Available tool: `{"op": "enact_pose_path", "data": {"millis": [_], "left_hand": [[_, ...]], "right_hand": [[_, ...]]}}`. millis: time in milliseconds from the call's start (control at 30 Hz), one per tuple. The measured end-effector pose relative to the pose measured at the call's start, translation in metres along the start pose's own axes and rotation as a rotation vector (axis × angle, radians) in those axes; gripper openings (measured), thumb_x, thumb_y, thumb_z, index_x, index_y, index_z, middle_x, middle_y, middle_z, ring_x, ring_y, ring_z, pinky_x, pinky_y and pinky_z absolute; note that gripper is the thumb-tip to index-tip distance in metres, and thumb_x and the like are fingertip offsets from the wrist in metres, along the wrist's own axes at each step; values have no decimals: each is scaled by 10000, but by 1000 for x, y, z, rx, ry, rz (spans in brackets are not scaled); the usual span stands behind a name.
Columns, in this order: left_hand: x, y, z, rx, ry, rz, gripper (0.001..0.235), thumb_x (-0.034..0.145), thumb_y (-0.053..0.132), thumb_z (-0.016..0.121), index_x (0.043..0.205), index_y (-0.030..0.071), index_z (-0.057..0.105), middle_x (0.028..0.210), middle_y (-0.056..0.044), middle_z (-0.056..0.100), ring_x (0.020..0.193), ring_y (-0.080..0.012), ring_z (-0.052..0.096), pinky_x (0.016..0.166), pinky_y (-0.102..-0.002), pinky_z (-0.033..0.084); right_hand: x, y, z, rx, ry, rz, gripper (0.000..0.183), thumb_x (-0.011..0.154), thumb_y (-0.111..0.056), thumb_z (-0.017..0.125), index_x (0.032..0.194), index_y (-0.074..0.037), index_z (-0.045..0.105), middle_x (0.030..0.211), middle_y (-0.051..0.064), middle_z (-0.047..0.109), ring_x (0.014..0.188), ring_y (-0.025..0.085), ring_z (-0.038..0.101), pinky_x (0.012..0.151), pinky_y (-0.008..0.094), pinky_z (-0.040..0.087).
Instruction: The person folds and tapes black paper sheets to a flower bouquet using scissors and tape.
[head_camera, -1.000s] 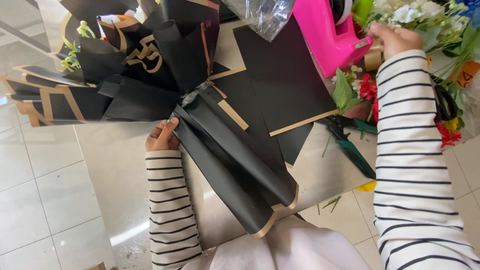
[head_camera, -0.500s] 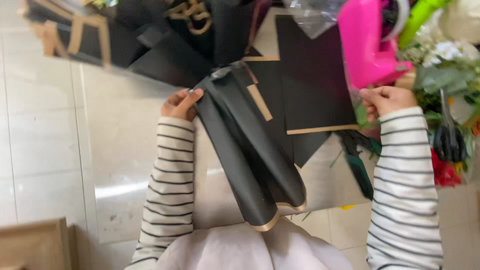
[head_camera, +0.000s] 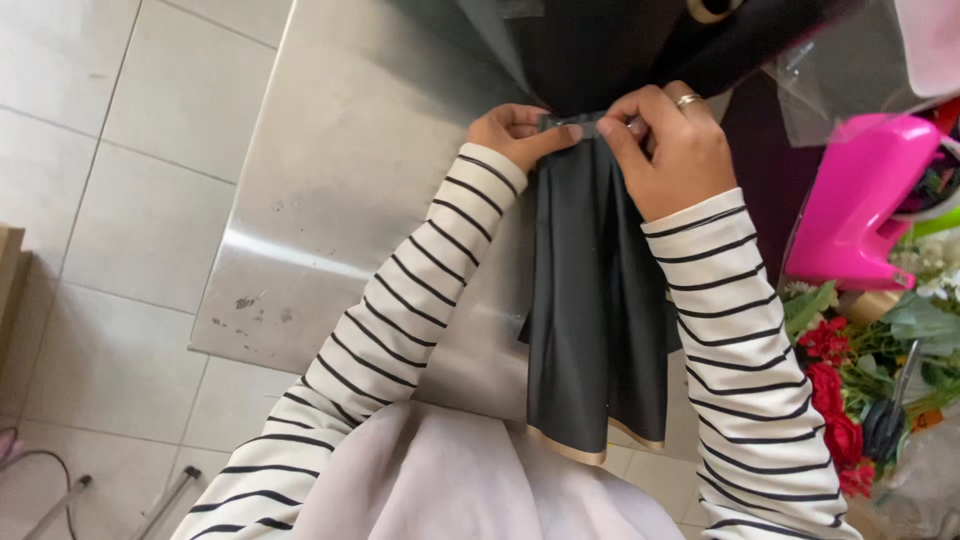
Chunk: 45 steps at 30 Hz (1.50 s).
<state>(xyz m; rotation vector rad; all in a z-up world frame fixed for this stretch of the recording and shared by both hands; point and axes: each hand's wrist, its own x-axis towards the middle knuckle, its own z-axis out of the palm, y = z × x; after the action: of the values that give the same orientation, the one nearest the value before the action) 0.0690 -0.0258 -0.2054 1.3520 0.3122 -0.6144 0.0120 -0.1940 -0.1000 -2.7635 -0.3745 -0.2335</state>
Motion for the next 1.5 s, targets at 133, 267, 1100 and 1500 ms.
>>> {"op": "enact_pose_path", "data": {"millis": [133, 267, 1100, 1500], "left_hand": [[10, -6, 5, 50, 8, -7, 572, 487, 500, 870, 922, 158, 728, 800, 54, 705, 736, -42, 641, 709, -200, 544], [-7, 17, -5, 205, -54, -96, 653, 467, 612, 763, 988, 222, 713, 879, 98, 701, 828, -54, 673, 770, -240, 578], [6, 3, 4, 205, -1, 19, 638, 499, 655, 765, 926, 185, 708, 783, 88, 692, 739, -50, 661, 707, -219, 618], [1, 6, 3, 178, -10, -29, 641, 491, 662, 752, 919, 187, 706, 838, 68, 696, 796, -63, 666, 757, -216, 619]], "right_hand": [[8, 4, 7, -264, -25, -53, 133, 1092, -185, 775, 1045, -86, 700, 899, 103, 585, 887, 353, 589, 758, 476, 477], [7, -1, 8, -465, -30, -7, 229, 1115, -297, 856, 1011, -148, 718, 896, 42, 583, 930, 301, 602, 634, 454, 518], [9, 3, 5, -381, 10, 35, 62, 1048, -93, 778, 1072, -56, 822, 918, 137, 737, 856, 379, 641, 796, 493, 477], [5, -5, 8, 45, 163, 358, 438, 1027, 24, 844, 1055, -76, 419, 919, 108, 673, 762, 228, 636, 766, 364, 515]]}}
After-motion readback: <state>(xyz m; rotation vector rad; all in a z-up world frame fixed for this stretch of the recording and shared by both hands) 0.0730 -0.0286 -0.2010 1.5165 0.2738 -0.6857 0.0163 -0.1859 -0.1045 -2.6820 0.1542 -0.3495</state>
